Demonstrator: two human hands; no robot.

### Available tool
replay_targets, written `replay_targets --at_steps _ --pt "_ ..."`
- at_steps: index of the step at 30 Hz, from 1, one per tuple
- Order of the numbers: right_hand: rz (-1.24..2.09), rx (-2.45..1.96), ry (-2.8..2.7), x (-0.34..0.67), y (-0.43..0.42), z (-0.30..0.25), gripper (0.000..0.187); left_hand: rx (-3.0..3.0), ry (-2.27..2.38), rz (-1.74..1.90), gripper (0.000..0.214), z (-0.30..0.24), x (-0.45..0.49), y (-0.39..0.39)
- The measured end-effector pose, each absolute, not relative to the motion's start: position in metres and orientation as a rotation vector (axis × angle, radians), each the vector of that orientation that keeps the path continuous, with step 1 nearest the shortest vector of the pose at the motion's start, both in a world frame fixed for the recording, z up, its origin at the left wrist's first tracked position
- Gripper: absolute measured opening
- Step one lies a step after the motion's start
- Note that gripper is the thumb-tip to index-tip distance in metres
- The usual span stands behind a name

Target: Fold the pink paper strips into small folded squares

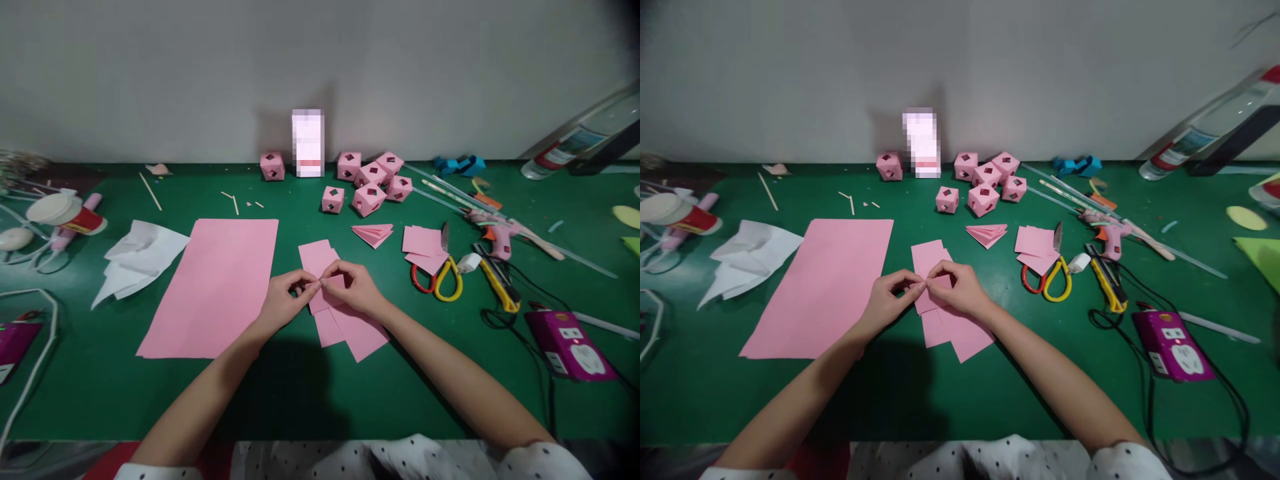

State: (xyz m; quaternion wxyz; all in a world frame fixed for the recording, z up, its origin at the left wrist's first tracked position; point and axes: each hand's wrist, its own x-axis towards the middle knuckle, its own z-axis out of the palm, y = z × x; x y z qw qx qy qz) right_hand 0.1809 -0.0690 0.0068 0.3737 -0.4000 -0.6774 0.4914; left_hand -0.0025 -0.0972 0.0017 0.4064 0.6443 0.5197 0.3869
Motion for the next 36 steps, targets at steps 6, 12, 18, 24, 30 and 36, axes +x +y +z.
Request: replay_targets --at_steps 6,12,18,24,30,36 --pt "1.226 -1.04 -1.764 0.18 -0.069 0.005 0.005 1.671 1.307 0.959 0.016 0.003 -0.001 -0.097" --pt "1.184 -1.144 -1.708 0.18 -0.069 0.002 0.005 1.66 1.342 0.99 0.016 0.002 -0.004 -0.098" --pt "1.225 -1.185 -1.576 0.183 -0.067 -0.003 0.004 1.588 1.358 1.031 0.017 0.002 -0.009 -0.099" --pt "1.229 -1.205 -1.509 0.185 -0.064 -0.006 0.006 1.528 1.355 1.064 0.016 0.001 -0.01 -0.099" --pt "1.287 -1.175 -1.401 0.187 -0.062 -0.009 0.015 1.404 1.425 1.167 0.016 0.0 -0.015 -0.095" --pt "1.372 -1.074 -1.54 0.185 -0.065 -0.006 0.019 1.463 1.387 1.104 0.015 0.0 -0.013 -0.095"
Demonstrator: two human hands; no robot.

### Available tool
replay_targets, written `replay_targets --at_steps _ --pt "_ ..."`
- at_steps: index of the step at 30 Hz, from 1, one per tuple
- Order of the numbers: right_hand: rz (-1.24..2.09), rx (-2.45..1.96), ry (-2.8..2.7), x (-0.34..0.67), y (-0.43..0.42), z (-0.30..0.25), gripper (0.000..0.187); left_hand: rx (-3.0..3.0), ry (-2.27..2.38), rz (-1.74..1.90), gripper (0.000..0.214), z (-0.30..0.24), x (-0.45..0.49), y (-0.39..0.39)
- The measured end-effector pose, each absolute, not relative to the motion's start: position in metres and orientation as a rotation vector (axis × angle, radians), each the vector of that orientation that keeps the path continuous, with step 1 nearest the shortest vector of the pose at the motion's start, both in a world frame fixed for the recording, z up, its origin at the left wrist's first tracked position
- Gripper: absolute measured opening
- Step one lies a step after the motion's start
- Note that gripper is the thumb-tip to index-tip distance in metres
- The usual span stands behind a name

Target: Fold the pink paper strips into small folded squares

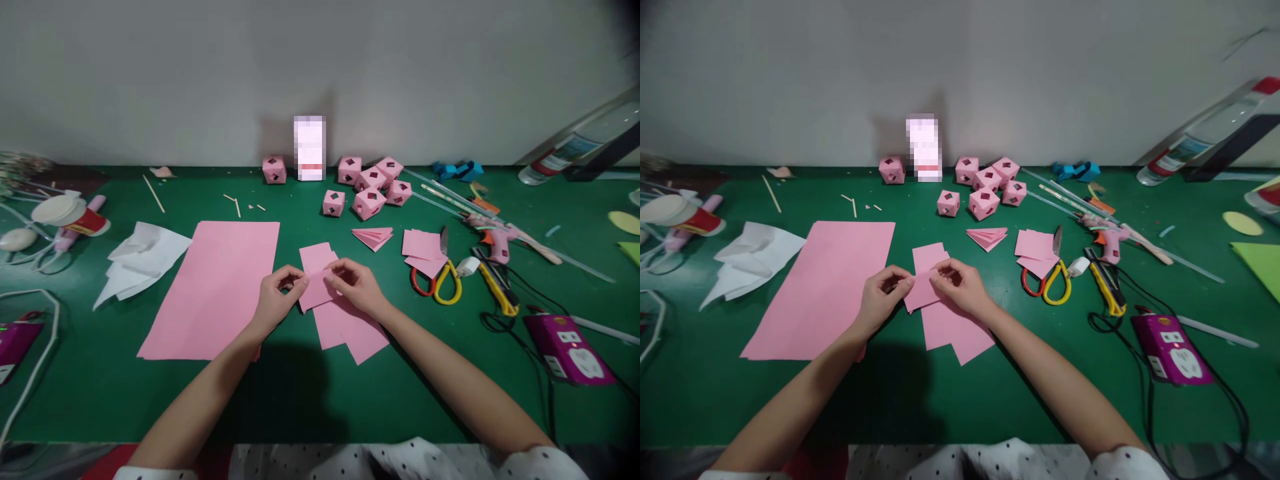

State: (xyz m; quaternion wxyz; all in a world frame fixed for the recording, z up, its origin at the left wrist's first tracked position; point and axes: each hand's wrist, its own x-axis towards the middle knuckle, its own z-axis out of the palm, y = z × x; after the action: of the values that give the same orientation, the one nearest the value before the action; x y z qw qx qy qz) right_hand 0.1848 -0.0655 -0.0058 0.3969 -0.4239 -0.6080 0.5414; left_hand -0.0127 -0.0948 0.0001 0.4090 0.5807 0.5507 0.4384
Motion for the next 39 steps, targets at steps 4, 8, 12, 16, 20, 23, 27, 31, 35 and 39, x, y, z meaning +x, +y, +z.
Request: replay_targets --at_steps 4,8,12,16,20,23,27,31,35,39 --pt "1.337 -1.078 -1.591 0.184 -0.067 -0.003 0.016 1.558 1.371 1.074 0.013 0.003 -0.01 -0.096" --pt "1.301 -1.075 -1.671 0.183 -0.068 0.0 0.014 1.7 1.327 1.041 0.011 0.006 -0.007 -0.097" --pt "1.278 -1.08 -1.776 0.18 -0.07 0.005 0.014 1.787 1.327 1.005 0.009 0.006 -0.004 -0.096" --pt "1.282 -1.072 -1.789 0.181 -0.071 0.007 0.014 1.763 1.342 0.954 0.01 0.004 -0.004 -0.093" --pt "1.308 -1.087 -1.648 0.184 -0.07 0.005 0.012 1.729 1.34 0.948 0.012 0.003 -0.007 -0.091" --pt "1.32 -1.095 -1.525 0.187 -0.066 0.003 0.013 1.65 1.321 0.959 0.013 0.001 -0.011 -0.091" --pt "1.296 -1.089 -1.342 0.192 -0.06 -0.002 0.016 1.514 1.275 1.01 0.012 -0.002 -0.014 -0.091" --pt "1.358 -1.096 -1.348 0.194 -0.058 -0.004 0.021 1.431 1.265 1.054 0.011 -0.002 -0.013 -0.09" --pt "1.434 -1.071 -1.418 0.19 -0.061 -0.004 0.021 1.517 1.293 0.994 0.018 -0.001 -0.012 -0.089" --pt "1.408 -1.033 -1.512 0.187 -0.063 -0.003 0.016 1.58 1.31 0.969 0.018 -0.003 -0.011 -0.09"
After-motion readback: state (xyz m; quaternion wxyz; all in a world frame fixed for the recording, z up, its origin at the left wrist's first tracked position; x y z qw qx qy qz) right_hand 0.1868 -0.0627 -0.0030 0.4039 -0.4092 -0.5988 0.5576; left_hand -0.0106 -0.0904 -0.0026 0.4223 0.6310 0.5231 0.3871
